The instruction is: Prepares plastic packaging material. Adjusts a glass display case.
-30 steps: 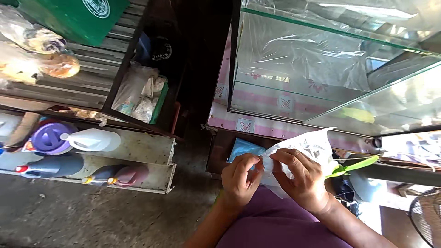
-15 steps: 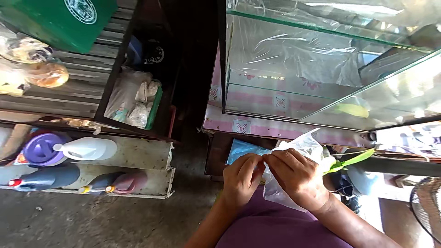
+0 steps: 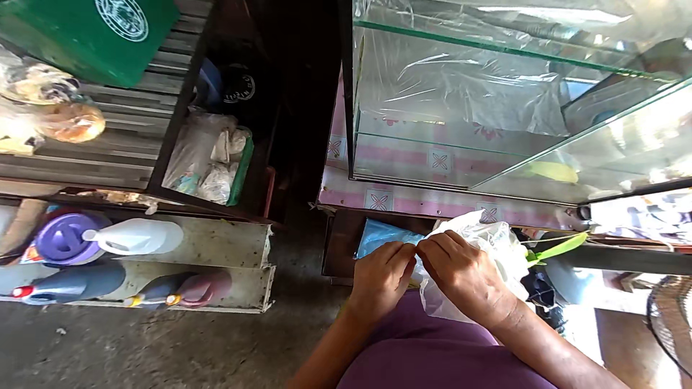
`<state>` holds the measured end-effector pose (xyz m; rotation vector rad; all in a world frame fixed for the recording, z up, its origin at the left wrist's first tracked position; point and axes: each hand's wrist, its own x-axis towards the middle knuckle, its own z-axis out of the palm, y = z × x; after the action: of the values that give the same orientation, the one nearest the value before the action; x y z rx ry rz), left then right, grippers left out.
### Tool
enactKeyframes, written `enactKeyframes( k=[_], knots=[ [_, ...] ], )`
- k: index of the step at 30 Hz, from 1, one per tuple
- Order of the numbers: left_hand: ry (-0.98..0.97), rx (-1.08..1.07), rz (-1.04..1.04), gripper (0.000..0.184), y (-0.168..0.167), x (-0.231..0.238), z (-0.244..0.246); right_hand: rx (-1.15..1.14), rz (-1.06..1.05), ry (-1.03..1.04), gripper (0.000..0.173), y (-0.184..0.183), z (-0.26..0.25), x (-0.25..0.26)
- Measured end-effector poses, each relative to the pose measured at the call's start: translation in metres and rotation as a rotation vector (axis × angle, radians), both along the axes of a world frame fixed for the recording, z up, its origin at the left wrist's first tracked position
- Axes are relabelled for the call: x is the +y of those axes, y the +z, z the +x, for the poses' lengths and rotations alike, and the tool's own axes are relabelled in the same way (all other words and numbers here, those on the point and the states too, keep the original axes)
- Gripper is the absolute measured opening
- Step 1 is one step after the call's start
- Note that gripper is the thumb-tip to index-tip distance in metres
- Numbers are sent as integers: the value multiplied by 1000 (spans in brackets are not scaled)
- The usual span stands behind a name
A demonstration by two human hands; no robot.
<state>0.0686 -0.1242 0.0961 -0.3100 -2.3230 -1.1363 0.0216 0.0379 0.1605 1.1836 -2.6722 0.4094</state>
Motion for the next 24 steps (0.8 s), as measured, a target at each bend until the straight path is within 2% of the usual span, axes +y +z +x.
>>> enactKeyframes(
  k=[5, 9, 13, 18, 24],
  knots=[
    [30, 6, 101, 13, -1, 0, 1, -78, -65, -12, 17, -6, 0, -6],
    [94, 9, 168, 10, -1, 2, -1, -38, -116, -33, 15, -8, -1, -9],
    [115, -34, 343, 9, 0, -2, -4, -48, -281, -72, 13, -7, -5, -8],
    [92, -125, 670, 10, -8, -5, -7, -436, -583, -177, 14, -5, -10, 1],
    [-94, -283, 845, 33, -1, 6, -7, -386, -491, -118, 18, -6, -12, 2]
  ],
)
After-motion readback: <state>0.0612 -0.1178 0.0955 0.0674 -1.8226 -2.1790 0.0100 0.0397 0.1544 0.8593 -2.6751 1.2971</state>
